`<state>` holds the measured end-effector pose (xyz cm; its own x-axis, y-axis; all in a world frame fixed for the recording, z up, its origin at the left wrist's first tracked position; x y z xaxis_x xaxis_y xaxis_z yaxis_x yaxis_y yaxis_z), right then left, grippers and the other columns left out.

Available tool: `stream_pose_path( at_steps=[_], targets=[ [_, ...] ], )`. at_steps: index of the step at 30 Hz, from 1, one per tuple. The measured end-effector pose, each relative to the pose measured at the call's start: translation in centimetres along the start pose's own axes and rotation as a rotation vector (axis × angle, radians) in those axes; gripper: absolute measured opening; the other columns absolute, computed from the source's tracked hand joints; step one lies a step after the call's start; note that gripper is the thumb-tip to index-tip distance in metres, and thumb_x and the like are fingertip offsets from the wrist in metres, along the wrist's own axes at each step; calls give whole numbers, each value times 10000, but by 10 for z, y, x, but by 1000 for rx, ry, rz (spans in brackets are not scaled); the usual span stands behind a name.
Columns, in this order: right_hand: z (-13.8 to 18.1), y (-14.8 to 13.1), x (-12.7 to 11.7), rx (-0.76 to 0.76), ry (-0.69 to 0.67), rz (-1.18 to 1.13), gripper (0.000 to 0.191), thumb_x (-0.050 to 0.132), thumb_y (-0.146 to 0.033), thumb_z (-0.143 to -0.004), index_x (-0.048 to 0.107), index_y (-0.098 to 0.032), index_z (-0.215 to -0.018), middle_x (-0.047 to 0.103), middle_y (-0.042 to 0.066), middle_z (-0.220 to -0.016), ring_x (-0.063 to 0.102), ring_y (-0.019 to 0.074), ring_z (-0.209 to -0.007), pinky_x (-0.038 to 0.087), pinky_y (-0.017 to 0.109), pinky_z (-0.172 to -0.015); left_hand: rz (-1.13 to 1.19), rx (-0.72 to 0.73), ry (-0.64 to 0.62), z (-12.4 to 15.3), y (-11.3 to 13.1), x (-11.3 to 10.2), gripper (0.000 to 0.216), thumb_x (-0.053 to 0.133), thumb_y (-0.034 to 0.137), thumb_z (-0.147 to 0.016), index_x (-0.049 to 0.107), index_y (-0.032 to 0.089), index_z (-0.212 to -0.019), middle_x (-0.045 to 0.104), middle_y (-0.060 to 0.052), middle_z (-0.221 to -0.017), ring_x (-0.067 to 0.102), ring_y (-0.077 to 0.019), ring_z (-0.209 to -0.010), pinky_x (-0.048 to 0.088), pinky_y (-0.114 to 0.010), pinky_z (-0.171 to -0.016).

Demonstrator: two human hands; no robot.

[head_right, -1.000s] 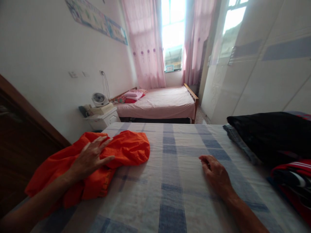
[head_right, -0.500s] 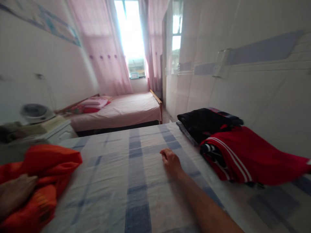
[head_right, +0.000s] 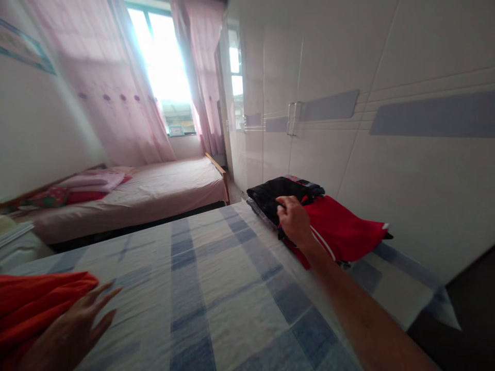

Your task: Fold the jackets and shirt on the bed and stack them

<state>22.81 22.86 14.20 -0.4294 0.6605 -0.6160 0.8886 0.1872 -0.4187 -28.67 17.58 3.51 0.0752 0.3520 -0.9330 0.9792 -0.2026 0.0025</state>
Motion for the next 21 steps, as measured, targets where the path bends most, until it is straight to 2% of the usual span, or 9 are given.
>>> stream_pose_path(
  at_steps=[2, 4, 6, 8, 10, 12, 16, 18, 21],
  targets=[
    [1, 63, -23, 227, 70, 280, 375, 432, -297, -841, 571, -149, -1155, 570, 143, -1160, 532, 273, -1087, 425, 407, -903, 23, 17, -12, 6, 26, 10, 478, 366, 408, -793, 608, 211, -1155, 558, -112, -1290, 546, -283, -1160, 473, -426, -948],
    [16, 123, -32, 490, -31, 476, 478, 430, -377, -829, 539, -111, -1212, 549, 202, -1178, 522, 337, -1095, 445, 469, -833, 69, 11, -9, 13, 38, 19, 460, 349, 400, -817, 615, 220, -1147, 548, -107, -1302, 563, -266, -1142, 491, -411, -931],
    [30, 159, -34, 584, -99, 520, 476, 399, -409, -834, 600, -89, -1123, 585, 226, -1096, 570, 354, -1004, 462, 473, -758, 114, -1, 10, 19, 40, 28, 435, 333, 386, -835, 629, 240, -1119, 562, -89, -1287, 562, -249, -1147, 499, -392, -929],
    [38, 173, -31, 579, -143, 512, 426, 367, -385, -847, 651, -117, -1016, 623, 191, -1017, 608, 313, -922, 469, 426, -733, 136, -5, 34, 22, 37, 34, 422, 327, 379, -843, 638, 254, -1099, 588, -73, -1253, 562, -235, -1150, 496, -377, -941],
    [41, 175, -26, 568, -170, 513, 393, 347, -345, -856, 662, -144, -978, 642, 153, -974, 619, 278, -895, 466, 386, -739, 137, -4, 55, 23, 34, 38, 424, 336, 384, -845, 640, 248, -1106, 602, -74, -1233, 571, -233, -1139, 499, -377, -940],
    [41, 173, -26, 592, -149, 543, 416, 339, -352, -859, 646, -127, -1028, 630, 174, -1017, 594, 314, -960, 452, 427, -769, 133, 4, 79, 24, 32, 41, 430, 358, 394, -843, 645, 223, -1113, 603, -89, -1231, 577, -240, -1129, 502, -388, -934],
    [45, 182, -34, 749, -69, 625, 594, 357, -493, -839, 574, -40, -1156, 526, 272, -1191, 461, 433, -1126, 374, 574, -840, 118, 21, 118, 26, 33, 42, 416, 382, 387, -855, 645, 207, -1122, 603, -98, -1227, 582, -239, -1118, 496, -394, -938],
    [45, 192, -34, 781, -113, 607, 588, 368, -497, -836, 584, -43, -1142, 518, 286, -1196, 457, 437, -1131, 370, 564, -830, 112, 27, 134, 27, 34, 42, 411, 388, 382, -861, 643, 201, -1128, 605, -103, -1219, 581, -240, -1117, 495, -392, -939],
    [40, 202, -35, 723, -181, 550, 448, 412, -408, -827, 621, -97, -1072, 540, 282, -1163, 517, 415, -1072, 394, 505, -741, 115, 31, 155, 27, 36, 41, 401, 394, 369, -866, 643, 193, -1127, 610, -109, -1205, 580, -246, -1114, 493, -400, -941]
  ],
)
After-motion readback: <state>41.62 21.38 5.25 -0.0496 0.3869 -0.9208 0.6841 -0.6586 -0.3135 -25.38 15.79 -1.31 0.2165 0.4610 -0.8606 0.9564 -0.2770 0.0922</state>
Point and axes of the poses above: each hand's wrist, its own z-axis away from the middle knuckle, its own x-axis out of the palm, y = z × x, the point moved 7 cm from there along -z, towards the middle knuckle
